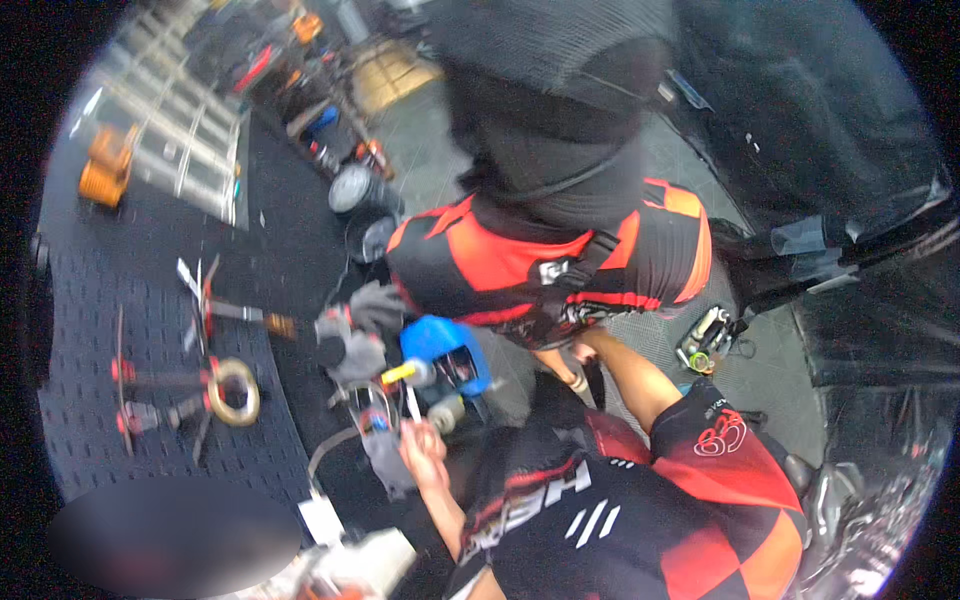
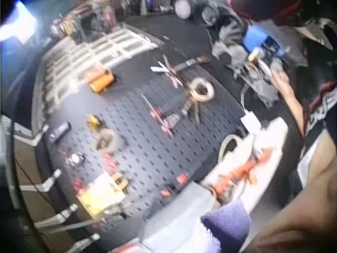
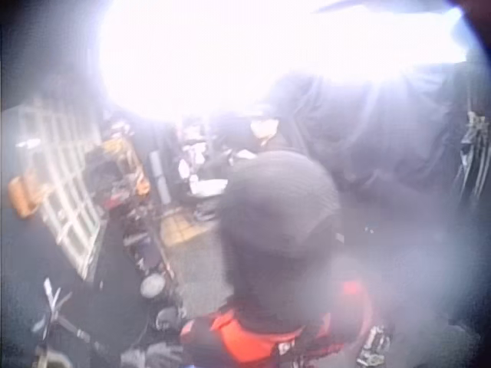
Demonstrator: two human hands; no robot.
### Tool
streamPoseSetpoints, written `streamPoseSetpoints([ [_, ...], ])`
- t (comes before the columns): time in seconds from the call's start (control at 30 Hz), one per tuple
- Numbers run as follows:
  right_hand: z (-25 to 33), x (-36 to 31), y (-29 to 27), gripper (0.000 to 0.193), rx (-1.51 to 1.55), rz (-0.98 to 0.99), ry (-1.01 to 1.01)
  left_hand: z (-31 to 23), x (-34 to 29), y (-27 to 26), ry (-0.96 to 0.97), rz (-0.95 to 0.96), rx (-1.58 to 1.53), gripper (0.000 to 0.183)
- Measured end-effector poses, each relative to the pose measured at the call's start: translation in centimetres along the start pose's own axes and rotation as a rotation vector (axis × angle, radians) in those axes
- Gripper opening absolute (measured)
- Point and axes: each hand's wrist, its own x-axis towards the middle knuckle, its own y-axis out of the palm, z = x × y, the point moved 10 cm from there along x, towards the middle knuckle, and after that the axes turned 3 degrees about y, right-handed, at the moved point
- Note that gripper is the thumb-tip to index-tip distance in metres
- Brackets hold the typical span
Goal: The person takes a plastic fairing piece from a shelf and positions it onto the front of a motorcycle, aligning it by hand and pressing it into place.
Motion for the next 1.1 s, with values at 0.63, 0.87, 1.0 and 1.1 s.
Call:
streamPoseSetpoints([
  [0.63,-7.1,-23.1,-32.7,0.035,0.466,-1.003,0.092,3.8,11.4,-0.4,-0.211,-0.046,0.694,0.032],
  [0.87,-15.5,-26.8,-36.5,0.043,0.911,-1.467,0.14,2.9,21.1,12.8,-0.208,0.25,0.594,0.03],
  [1.0,-19.0,-21.1,-34.1,0.042,0.872,-1.44,0.124,7.6,24.2,6.5,-0.047,0.24,1.025,0.034],
  [1.1,-24.5,-17.8,-28.5,0.04,1.275,-1.518,-0.083,17.8,27.1,-4.3,-0.078,0.302,1.299,0.041],
])
